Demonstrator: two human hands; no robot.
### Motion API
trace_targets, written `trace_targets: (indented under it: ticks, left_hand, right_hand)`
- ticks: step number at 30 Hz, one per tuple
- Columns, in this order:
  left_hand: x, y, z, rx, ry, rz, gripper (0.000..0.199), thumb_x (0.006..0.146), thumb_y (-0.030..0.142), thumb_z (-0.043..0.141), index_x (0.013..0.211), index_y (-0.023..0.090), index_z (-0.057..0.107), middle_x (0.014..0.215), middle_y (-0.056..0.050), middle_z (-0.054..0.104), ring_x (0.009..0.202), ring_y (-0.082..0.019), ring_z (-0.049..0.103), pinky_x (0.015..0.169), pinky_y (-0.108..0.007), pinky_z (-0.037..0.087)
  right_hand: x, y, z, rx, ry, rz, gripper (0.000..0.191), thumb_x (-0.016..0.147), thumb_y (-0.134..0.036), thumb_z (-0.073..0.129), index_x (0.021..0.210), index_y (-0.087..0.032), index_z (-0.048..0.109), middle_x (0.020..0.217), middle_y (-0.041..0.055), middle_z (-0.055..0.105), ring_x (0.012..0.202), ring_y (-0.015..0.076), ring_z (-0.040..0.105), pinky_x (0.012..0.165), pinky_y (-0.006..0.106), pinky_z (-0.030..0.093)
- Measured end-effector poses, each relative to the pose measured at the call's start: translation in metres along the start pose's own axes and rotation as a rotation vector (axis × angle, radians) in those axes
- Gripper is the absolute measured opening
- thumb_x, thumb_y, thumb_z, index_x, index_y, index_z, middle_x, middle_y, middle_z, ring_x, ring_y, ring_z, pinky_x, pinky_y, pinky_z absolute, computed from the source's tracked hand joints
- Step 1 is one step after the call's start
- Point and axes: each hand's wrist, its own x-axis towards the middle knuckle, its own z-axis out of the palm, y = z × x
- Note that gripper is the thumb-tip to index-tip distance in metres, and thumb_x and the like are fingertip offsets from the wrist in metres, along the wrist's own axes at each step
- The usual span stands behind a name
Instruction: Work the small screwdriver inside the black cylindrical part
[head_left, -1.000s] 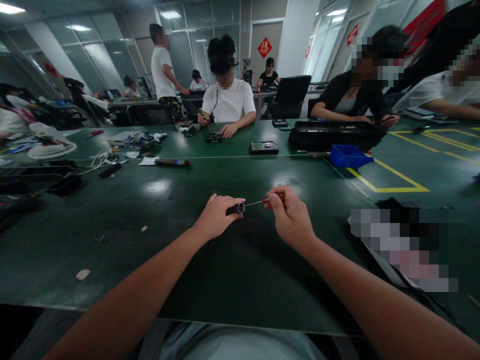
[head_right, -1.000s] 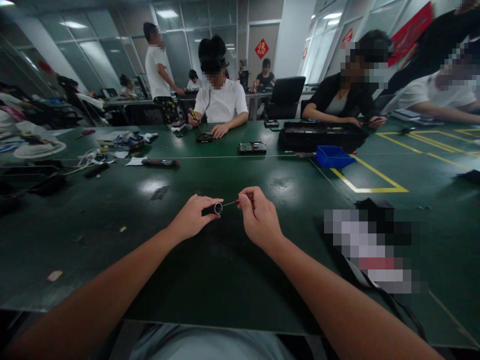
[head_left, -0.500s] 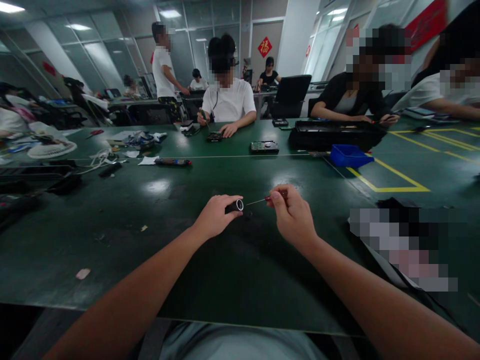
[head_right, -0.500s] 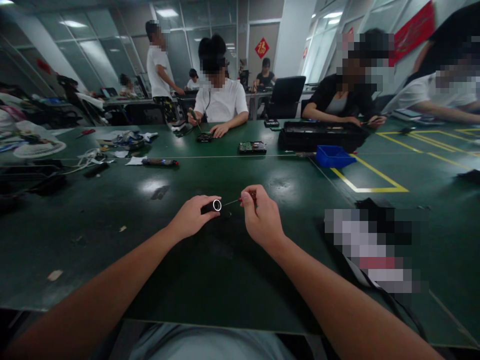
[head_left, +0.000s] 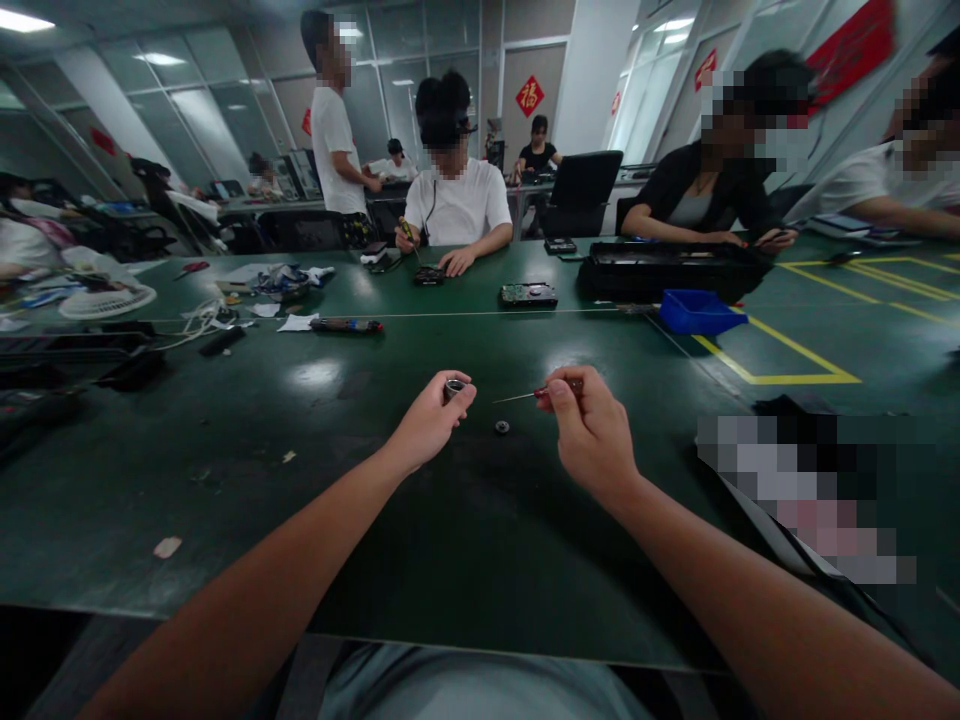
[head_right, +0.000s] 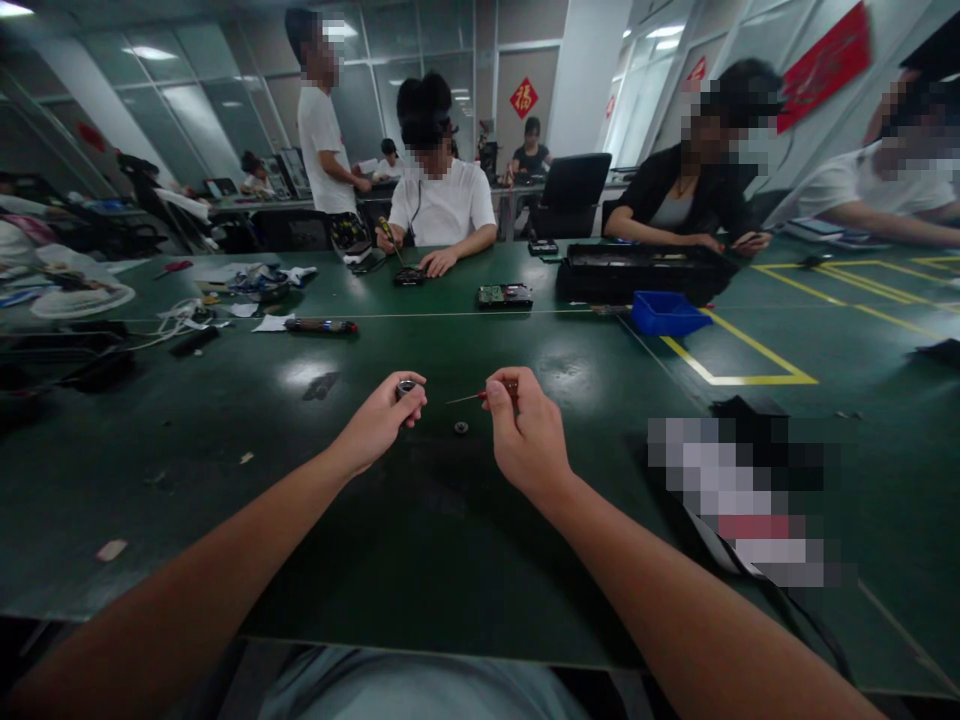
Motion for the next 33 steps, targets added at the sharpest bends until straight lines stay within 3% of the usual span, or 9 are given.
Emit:
trace_targets:
  ticks: [5, 10, 13, 17, 22, 25, 28, 33]
  left_hand:
    - [0.002, 0.016, 0.002, 0.417, -0.095, 0.111, 0.032, 0.091, 0.043, 0.063, 0.114, 0.020, 0.061, 0.104, -0.007, 0.067, 0.091, -0.024, 0.063, 0.081, -0.037, 0.051]
    - [0.012, 0.012, 0.019, 0.714, -0.287, 0.233, 0.027, 0.094, 0.032, 0.055, 0.118, 0.021, 0.062, 0.117, -0.008, 0.065, 0.105, -0.025, 0.062, 0.090, -0.039, 0.049]
    - [0.017, 0.011, 0.028, 0.859, -0.357, 0.231, 0.032, 0.096, 0.038, 0.052, 0.123, 0.024, 0.060, 0.118, -0.007, 0.064, 0.105, -0.025, 0.062, 0.086, -0.037, 0.051]
    - [0.021, 0.014, 0.033, 0.949, -0.387, 0.217, 0.028, 0.093, 0.043, 0.057, 0.112, 0.024, 0.065, 0.109, -0.007, 0.066, 0.096, -0.025, 0.064, 0.076, -0.034, 0.050]
    - [0.025, 0.013, 0.021, 0.813, -0.378, 0.169, 0.025, 0.091, 0.043, 0.060, 0.103, 0.022, 0.065, 0.099, -0.006, 0.068, 0.086, -0.023, 0.063, 0.070, -0.032, 0.045]
    - [0.029, 0.005, 0.002, 0.637, -0.289, 0.111, 0.026, 0.088, 0.043, 0.061, 0.103, 0.022, 0.065, 0.093, -0.004, 0.068, 0.082, -0.021, 0.062, 0.068, -0.031, 0.042]
    - [0.032, -0.004, -0.027, 0.442, -0.150, 0.050, 0.025, 0.085, 0.038, 0.060, 0.100, 0.020, 0.067, 0.090, -0.005, 0.067, 0.076, -0.018, 0.059, 0.067, -0.029, 0.042]
    - [0.024, -0.020, -0.089, -0.074, 0.078, -0.191, 0.025, 0.081, 0.036, 0.059, 0.095, 0.017, 0.066, 0.081, -0.003, 0.060, 0.055, -0.011, 0.047, 0.045, -0.023, 0.028]
  right_hand:
    - [0.001, -0.002, -0.003, 0.004, 0.027, -0.018, 0.017, 0.101, -0.035, 0.044, 0.098, -0.024, 0.056, 0.082, 0.0030, 0.070, 0.077, 0.0204, 0.069, 0.070, 0.036, 0.050]
    - [0.002, -0.002, -0.004, -0.010, 0.053, -0.040, 0.016, 0.102, -0.034, 0.044, 0.098, -0.024, 0.056, 0.081, 0.0025, 0.069, 0.075, 0.0194, 0.068, 0.069, 0.034, 0.050]
    - [0.002, 0.000, -0.003, 0.000, 0.059, -0.044, 0.016, 0.101, -0.034, 0.045, 0.098, -0.023, 0.056, 0.080, 0.0021, 0.069, 0.075, 0.0191, 0.069, 0.069, 0.035, 0.050]
    - [0.002, 0.000, -0.002, -0.009, 0.057, -0.044, 0.017, 0.101, -0.033, 0.045, 0.098, -0.022, 0.057, 0.080, 0.0018, 0.069, 0.073, 0.0186, 0.068, 0.068, 0.034, 0.050]
    - [0.002, 0.001, -0.004, -0.009, 0.047, -0.043, 0.018, 0.102, -0.034, 0.044, 0.098, -0.022, 0.057, 0.080, 0.0018, 0.069, 0.074, 0.0186, 0.068, 0.068, 0.034, 0.049]
    - [0.003, 0.001, -0.004, 0.002, 0.038, -0.040, 0.018, 0.102, -0.035, 0.044, 0.099, -0.023, 0.057, 0.081, 0.0020, 0.069, 0.075, 0.0189, 0.068, 0.070, 0.034, 0.050]
    - [0.003, 0.002, -0.003, 0.008, 0.025, -0.033, 0.018, 0.102, -0.035, 0.044, 0.100, -0.022, 0.057, 0.082, 0.0021, 0.069, 0.076, 0.0190, 0.068, 0.070, 0.034, 0.050]
    - [0.003, 0.005, -0.002, 0.018, 0.013, -0.020, 0.019, 0.102, -0.036, 0.044, 0.099, -0.023, 0.057, 0.082, 0.0021, 0.069, 0.076, 0.0192, 0.068, 0.070, 0.034, 0.050]
